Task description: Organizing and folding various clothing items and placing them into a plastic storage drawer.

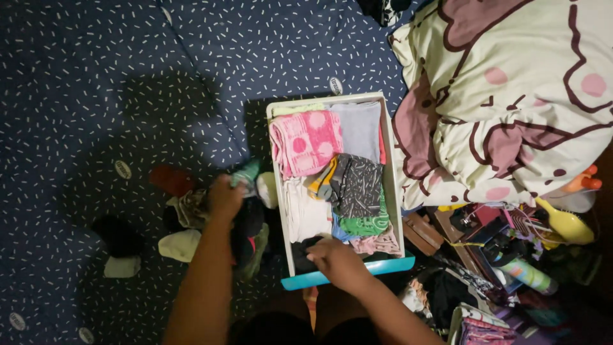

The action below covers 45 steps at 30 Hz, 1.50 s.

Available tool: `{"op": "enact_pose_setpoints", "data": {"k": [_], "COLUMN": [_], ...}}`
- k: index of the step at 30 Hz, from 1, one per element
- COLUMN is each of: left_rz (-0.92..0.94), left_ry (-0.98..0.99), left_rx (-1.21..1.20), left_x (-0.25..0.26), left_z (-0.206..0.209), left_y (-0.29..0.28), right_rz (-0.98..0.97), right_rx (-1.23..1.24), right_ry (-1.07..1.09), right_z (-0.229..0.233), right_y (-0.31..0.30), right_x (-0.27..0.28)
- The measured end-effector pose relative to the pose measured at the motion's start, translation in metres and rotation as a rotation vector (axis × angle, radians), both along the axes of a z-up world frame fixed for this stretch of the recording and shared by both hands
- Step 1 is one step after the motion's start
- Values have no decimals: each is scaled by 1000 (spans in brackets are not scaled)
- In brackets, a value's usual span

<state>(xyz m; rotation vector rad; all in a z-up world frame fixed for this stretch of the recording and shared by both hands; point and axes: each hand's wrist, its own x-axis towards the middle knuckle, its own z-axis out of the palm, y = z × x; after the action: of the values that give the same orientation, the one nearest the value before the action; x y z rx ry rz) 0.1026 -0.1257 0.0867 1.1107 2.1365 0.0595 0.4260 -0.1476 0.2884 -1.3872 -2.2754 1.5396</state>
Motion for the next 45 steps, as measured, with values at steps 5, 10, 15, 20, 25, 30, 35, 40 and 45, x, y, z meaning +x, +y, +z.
{"op": "enact_pose_setpoints", "data": {"k": [5, 10, 15, 20, 25, 30, 35, 40, 45], "left_rz": [630, 435, 166, 153, 107, 224, -219, 225, -227], "left_ry": [-613, -689, -1061, -861, -436, 154, 467, 56, -445], "left_rx": [389, 241, 389, 169, 572, 644, 160, 556, 698], "left_x": [19, 91, 152, 201, 148, 68, 10, 59, 114], "left_z": [181, 237, 252, 205, 209, 145, 77, 192, 238], "left_y": [-5, -13, -20, -71, -76, -85, -103, -81, -99], "right_rz": [-331, -508, -654, -436, -170, -319, -75, -257, -368], "right_rx": [-122, -36, -278, 47, 531, 1082, 642, 396, -443], "right_ry": [82, 386, 559, -338, -414, -272, -466, -21, 489], "right_z": [34, 32, 58, 21, -2, -24, -71, 4, 40], "right_y": [15, 23, 37, 56, 92, 62, 20, 29, -10], "right_x": [3, -3, 7, 70, 66, 46, 32, 8, -8]}}
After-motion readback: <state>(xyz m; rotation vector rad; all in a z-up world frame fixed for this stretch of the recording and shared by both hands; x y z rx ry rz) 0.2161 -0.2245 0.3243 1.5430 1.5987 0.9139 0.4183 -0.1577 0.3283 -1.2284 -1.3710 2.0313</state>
